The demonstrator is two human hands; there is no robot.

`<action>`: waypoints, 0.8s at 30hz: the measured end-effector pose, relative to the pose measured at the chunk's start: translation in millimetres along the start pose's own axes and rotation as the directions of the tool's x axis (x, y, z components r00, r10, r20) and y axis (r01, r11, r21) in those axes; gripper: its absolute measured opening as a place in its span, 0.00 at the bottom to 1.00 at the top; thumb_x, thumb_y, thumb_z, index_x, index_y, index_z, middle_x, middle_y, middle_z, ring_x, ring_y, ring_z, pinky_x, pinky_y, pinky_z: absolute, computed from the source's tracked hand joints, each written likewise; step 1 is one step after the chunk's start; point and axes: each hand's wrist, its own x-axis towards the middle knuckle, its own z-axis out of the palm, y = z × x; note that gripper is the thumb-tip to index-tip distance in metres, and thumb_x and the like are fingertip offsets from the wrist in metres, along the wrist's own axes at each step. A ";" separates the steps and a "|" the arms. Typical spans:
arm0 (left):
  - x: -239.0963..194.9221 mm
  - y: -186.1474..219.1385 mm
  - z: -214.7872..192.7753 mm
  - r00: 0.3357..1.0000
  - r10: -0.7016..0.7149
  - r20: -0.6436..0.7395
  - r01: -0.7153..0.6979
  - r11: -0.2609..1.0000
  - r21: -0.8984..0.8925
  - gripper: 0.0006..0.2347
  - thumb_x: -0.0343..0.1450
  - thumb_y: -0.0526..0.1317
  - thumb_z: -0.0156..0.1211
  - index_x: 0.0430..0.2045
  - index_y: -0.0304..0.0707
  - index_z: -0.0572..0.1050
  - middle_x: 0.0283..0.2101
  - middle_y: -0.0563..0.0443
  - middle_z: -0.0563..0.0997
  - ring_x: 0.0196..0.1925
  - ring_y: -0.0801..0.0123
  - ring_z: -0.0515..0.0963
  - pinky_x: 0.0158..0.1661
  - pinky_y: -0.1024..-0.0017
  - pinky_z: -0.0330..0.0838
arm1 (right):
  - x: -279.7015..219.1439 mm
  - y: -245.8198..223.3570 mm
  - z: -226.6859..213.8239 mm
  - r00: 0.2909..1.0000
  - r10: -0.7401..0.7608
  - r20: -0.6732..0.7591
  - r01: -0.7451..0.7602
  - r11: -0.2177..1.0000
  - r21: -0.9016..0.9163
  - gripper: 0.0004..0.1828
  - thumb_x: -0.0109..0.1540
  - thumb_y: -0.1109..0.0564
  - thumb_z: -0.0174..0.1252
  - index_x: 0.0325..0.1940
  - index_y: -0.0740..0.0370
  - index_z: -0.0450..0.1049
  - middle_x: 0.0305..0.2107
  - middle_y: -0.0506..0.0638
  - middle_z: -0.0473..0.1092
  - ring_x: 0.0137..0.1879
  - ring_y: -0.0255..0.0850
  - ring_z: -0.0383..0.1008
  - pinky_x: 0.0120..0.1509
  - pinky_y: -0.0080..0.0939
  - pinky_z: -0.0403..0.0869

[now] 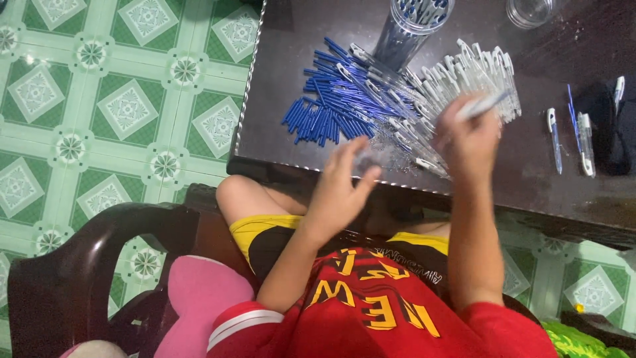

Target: The person sits cross-legged on a chair and assembles pens by inserting blue ink cartridges into clear plastic pen bodies. They pick up the components from piles on the table, fit them together, and place the completed pens into a clear container.

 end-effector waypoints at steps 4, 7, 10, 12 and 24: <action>2.1 -59.3 -3.7 0.972 -0.231 -0.038 0.234 0.964 0.125 0.22 0.76 0.48 0.50 0.60 0.32 0.66 0.60 0.40 0.73 0.64 0.52 0.70 0.62 0.54 0.65 | 133.8 52.1 -38.9 0.954 -0.280 -0.109 0.274 0.959 -0.068 0.10 0.75 0.68 0.54 0.50 0.56 0.62 0.32 0.51 0.63 0.30 0.38 0.61 0.31 0.40 0.65; 0.5 -94.4 1.7 0.920 -0.380 -0.099 0.389 0.915 0.105 0.17 0.74 0.44 0.53 0.57 0.38 0.70 0.59 0.44 0.74 0.63 0.54 0.70 0.58 0.55 0.68 | 202.0 91.6 -40.7 0.918 -0.381 -0.109 0.318 0.872 -0.372 0.15 0.76 0.62 0.63 0.36 0.59 0.68 0.25 0.48 0.68 0.31 0.35 0.68 0.33 0.43 0.65; -1.6 -134.2 15.0 0.937 -0.307 -0.167 0.329 0.936 0.123 0.14 0.74 0.42 0.55 0.52 0.36 0.73 0.54 0.44 0.75 0.60 0.54 0.71 0.56 0.58 0.69 | 234.1 125.9 -32.1 0.938 -0.347 -0.004 0.288 0.784 -0.551 0.13 0.71 0.58 0.66 0.33 0.56 0.73 0.24 0.45 0.71 0.30 0.33 0.70 0.33 0.42 0.66; 0.5 -154.6 21.2 0.890 -0.397 -0.224 0.430 0.895 0.122 0.12 0.73 0.40 0.59 0.47 0.33 0.75 0.51 0.43 0.75 0.56 0.54 0.72 0.55 0.58 0.70 | 251.0 147.5 -27.0 0.959 -0.257 0.120 0.253 0.581 -0.774 0.10 0.62 0.51 0.71 0.28 0.51 0.79 0.22 0.40 0.75 0.30 0.29 0.74 0.33 0.41 0.68; 26.3 -206.6 33.9 0.889 -0.322 -0.327 0.453 0.727 0.516 0.15 0.73 0.42 0.60 0.52 0.37 0.70 0.50 0.39 0.74 0.56 0.47 0.73 0.46 0.53 0.77 | 248.4 174.9 -45.1 0.933 -0.360 0.018 0.229 0.555 -0.800 0.24 0.67 0.53 0.73 0.28 0.52 0.63 0.21 0.42 0.63 0.30 0.33 0.61 0.35 0.45 0.61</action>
